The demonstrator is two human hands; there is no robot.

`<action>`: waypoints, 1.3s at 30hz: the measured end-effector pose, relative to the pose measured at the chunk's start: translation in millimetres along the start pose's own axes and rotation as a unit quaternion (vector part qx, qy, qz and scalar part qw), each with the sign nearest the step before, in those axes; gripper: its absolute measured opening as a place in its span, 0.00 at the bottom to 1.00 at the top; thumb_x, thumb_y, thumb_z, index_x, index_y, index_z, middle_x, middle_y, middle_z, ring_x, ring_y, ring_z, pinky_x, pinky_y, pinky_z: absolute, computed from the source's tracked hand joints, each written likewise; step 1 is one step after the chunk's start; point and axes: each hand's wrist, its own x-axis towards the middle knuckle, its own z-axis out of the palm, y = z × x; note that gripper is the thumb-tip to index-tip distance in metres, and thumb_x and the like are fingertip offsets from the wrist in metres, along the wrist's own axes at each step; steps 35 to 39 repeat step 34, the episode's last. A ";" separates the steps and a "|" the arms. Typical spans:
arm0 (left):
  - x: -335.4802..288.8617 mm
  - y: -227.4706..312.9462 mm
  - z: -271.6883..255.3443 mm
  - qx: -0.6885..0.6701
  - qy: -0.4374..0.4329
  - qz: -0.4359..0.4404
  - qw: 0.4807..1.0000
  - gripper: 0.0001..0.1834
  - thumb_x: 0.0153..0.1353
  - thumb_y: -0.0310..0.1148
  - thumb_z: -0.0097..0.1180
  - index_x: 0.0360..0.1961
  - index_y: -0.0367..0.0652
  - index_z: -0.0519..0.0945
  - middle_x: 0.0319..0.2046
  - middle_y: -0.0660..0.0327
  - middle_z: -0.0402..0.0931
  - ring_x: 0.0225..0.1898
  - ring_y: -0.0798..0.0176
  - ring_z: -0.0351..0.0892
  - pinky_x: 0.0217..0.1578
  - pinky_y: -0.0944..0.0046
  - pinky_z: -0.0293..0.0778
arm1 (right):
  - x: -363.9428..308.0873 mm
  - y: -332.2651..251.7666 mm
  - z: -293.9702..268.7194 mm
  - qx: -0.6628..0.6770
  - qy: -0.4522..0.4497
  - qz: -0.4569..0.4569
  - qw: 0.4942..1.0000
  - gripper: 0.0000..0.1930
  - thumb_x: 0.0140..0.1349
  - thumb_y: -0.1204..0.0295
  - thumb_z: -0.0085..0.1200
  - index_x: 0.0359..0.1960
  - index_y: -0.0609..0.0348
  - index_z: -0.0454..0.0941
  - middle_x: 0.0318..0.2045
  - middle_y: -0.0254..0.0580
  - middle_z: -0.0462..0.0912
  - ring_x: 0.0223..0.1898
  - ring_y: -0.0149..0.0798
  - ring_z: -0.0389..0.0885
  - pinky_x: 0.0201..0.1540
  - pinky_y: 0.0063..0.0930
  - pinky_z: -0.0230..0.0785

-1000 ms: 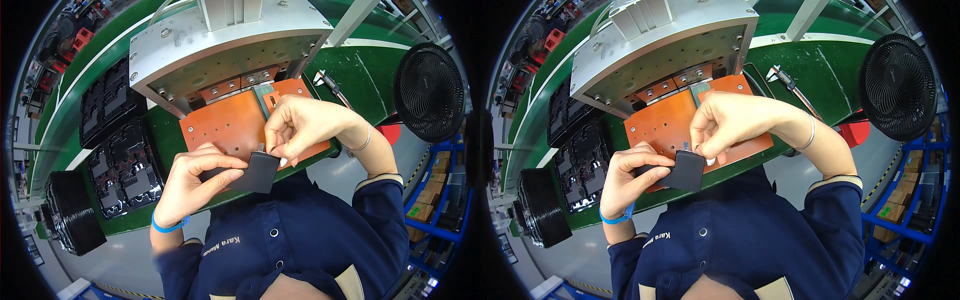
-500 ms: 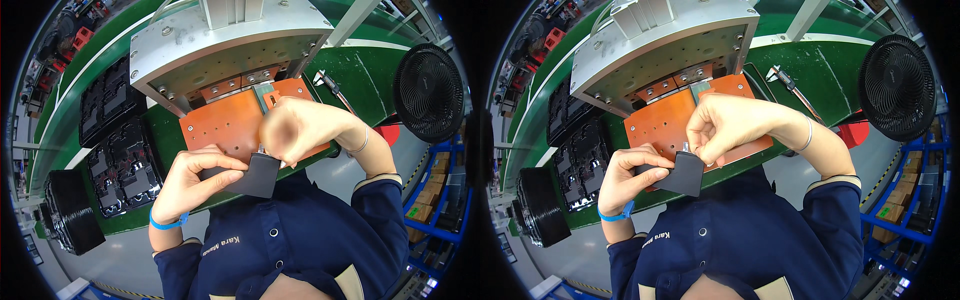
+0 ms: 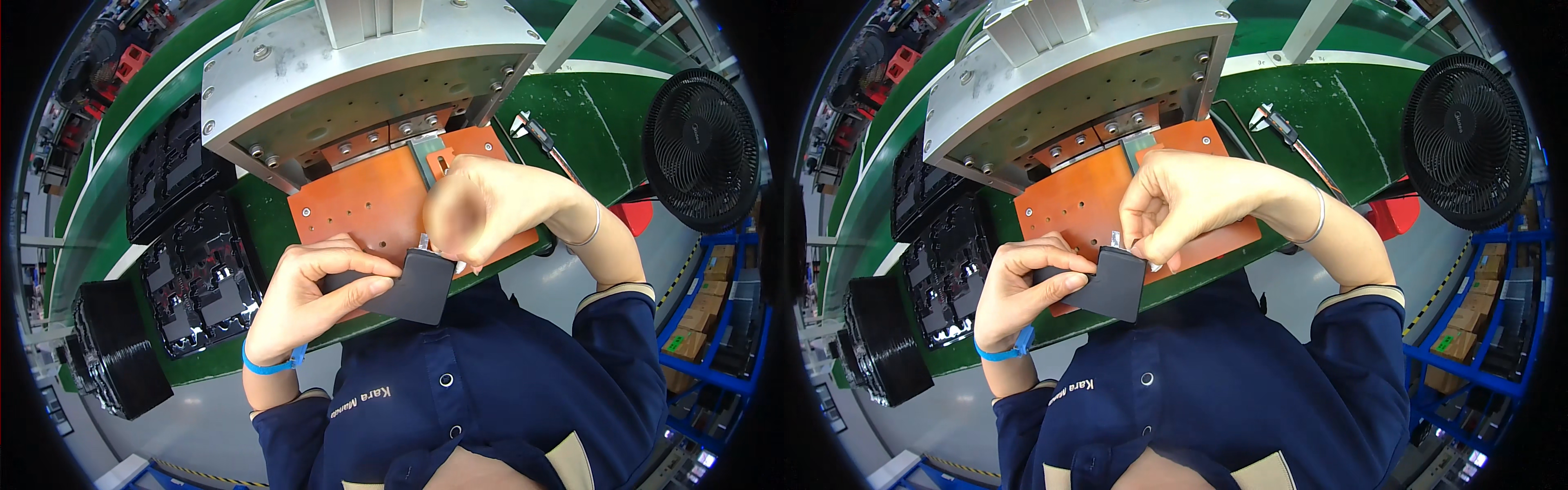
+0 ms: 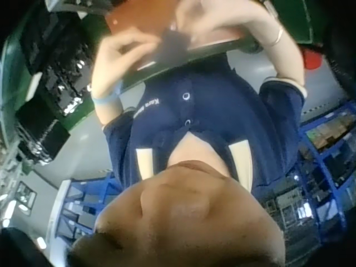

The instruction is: The person repeatedly places small black rectangular components into a press machine, activates the press, and then removes the processed components. They place the finished items into a black plastic tray on the table. The task is performed in a repetitive cycle throughout the video.

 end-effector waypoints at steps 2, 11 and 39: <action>0.2 1.0 0.0 -0.007 -0.004 -0.012 1.000 0.07 0.56 0.21 0.62 0.36 0.31 0.85 0.27 0.61 0.77 0.25 0.73 0.73 0.23 0.73 0.67 | -0.2 -1.3 0.6 -0.015 0.000 0.002 1.000 0.05 0.52 0.82 0.56 0.30 0.71 0.82 0.22 0.41 0.84 0.22 0.25 0.82 0.28 0.15 0.74; 0.8 4.6 -1.3 -0.028 -0.008 -0.052 0.998 0.06 0.57 0.22 0.62 0.36 0.33 0.85 0.27 0.61 0.77 0.24 0.73 0.73 0.22 0.74 0.68 | -2.3 -5.6 3.0 -0.052 0.000 -0.017 0.999 0.05 0.52 0.82 0.57 0.30 0.69 0.83 0.22 0.38 0.84 0.22 0.22 0.81 0.28 0.14 0.73; -4.1 -0.4 6.3 0.111 0.059 0.103 0.987 0.08 0.53 0.21 0.65 0.36 0.37 0.86 0.26 0.59 0.83 0.30 0.64 0.76 0.35 0.65 0.73 | -7.6 3.2 -6.8 0.071 0.051 -0.005 0.996 0.10 0.59 0.70 0.62 0.32 0.66 0.84 0.27 0.46 0.85 0.21 0.34 0.84 0.28 0.20 0.78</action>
